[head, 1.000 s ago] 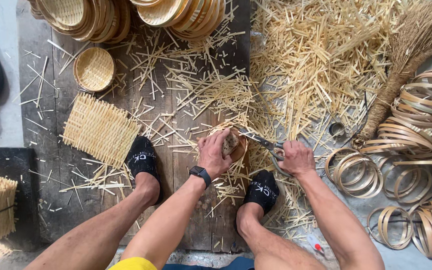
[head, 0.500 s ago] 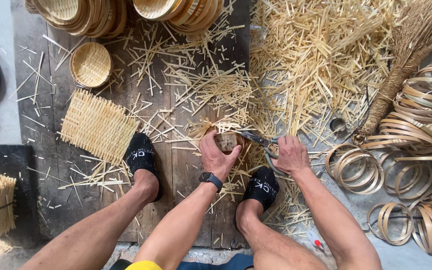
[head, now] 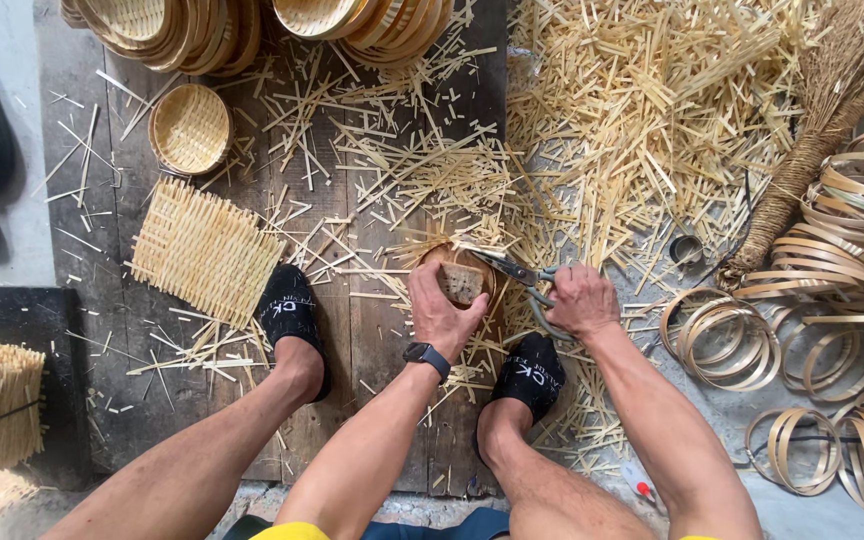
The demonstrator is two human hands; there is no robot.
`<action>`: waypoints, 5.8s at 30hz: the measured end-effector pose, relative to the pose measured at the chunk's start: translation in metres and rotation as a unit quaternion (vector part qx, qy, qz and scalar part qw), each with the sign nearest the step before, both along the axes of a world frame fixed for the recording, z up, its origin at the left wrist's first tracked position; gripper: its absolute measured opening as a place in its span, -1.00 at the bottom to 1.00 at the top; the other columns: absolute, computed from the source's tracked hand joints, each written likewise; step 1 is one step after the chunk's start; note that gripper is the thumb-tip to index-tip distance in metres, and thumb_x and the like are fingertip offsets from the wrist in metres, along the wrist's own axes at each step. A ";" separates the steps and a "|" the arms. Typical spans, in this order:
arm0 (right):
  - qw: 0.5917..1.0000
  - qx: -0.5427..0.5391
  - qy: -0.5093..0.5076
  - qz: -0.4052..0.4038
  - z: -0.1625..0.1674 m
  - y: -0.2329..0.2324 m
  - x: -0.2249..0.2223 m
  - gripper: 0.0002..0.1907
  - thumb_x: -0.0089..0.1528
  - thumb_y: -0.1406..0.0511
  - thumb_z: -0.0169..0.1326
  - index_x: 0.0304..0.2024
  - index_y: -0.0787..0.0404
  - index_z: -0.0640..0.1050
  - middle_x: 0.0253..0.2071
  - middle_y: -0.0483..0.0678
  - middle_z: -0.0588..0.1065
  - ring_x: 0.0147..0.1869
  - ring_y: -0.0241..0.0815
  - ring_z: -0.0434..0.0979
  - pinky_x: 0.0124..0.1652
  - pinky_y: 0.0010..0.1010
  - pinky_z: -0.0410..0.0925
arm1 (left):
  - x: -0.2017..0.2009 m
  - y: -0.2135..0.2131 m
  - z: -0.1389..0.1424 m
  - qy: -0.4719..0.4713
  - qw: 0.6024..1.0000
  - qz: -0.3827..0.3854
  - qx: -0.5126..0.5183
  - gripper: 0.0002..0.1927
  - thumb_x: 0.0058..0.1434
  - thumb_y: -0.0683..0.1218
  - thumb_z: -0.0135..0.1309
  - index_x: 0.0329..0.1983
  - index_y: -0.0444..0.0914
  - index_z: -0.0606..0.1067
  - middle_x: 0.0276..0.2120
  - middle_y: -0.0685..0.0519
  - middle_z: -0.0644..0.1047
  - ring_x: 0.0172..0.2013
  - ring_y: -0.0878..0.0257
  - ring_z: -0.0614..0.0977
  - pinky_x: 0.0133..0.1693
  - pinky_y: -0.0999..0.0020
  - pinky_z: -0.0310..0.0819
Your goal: The person sits on the floor of a bamboo craft workshop and trims thin bamboo strips with scissors, cutting them to length. They then fit a round woven bamboo disc into a wooden rim, pressing and tucking the strip ends to secure the woven base inside the rim, and set finished pieces with a pile of completed baskets.
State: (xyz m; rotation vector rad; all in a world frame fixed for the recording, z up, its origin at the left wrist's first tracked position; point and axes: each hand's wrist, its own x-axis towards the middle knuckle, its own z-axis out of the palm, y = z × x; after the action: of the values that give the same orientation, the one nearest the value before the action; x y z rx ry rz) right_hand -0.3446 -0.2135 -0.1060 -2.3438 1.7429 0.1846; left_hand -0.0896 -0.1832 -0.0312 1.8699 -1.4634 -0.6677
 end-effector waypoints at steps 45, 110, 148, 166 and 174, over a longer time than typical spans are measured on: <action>0.985 -0.155 -0.062 0.051 0.008 -0.012 0.017 -0.55 -0.19 0.08 0.17 -0.41 0.25 0.46 -0.45 0.03 0.41 -0.32 -0.06 0.45 -0.32 -0.24 0.46 | 0.036 -0.009 0.005 -0.060 0.954 -0.285 0.068 -0.15 -0.15 -0.31 0.14 0.33 -0.08 0.40 0.17 -0.01 0.48 0.27 -0.13 0.36 0.31 0.06 0.30; 0.550 0.423 -0.603 -0.394 0.019 0.026 0.054 -0.78 0.21 0.29 0.25 -0.22 0.36 0.59 -0.41 0.03 0.60 -0.42 -0.20 0.63 -0.43 -0.44 0.52 | 0.081 -0.005 -0.036 0.601 0.698 0.123 0.370 -0.72 0.36 -0.18 0.12 0.07 -0.44 0.54 -0.13 -0.14 0.64 -0.36 0.27 0.58 -0.32 0.37 0.60; 0.501 0.313 -0.731 -0.341 0.084 0.036 0.063 -0.54 0.21 0.07 0.00 -0.01 0.28 0.47 -0.36 -0.01 0.53 -0.49 -0.25 0.52 -0.56 -0.44 0.35 | 0.136 -0.162 0.054 0.247 0.962 0.081 0.084 -0.49 0.29 0.23 -0.02 -0.17 -0.29 0.66 -0.30 -0.06 0.68 -0.34 0.16 0.62 -0.26 0.15 0.57; 0.580 0.355 -0.679 -0.276 0.110 0.019 0.123 -0.34 0.32 -0.09 -0.18 0.21 0.27 0.44 0.06 0.02 0.57 0.18 -0.07 0.51 0.19 -0.11 0.31 | 0.076 -0.023 -0.008 0.467 0.842 0.094 0.254 -0.57 0.20 0.03 0.25 0.03 -0.34 0.60 -0.20 -0.03 0.68 -0.25 0.24 0.68 -0.16 0.33 0.61; 0.539 0.299 -0.676 -0.404 0.057 0.025 0.147 -0.72 0.24 0.28 0.17 -0.09 0.37 0.61 -0.22 -0.02 0.60 -0.27 -0.25 0.63 -0.35 -0.44 0.57 | 0.217 -0.069 0.032 -0.207 0.977 -0.012 0.044 -0.56 0.15 -0.29 0.04 0.13 -0.29 0.48 -0.04 -0.22 0.56 0.00 -0.18 0.56 0.04 0.04 0.49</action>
State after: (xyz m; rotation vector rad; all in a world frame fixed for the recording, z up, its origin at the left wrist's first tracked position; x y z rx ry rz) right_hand -0.1974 -0.1881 -0.0489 -0.4412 1.2141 -0.8181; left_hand 0.1274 -0.2519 0.0006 2.1551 -1.7379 -0.3681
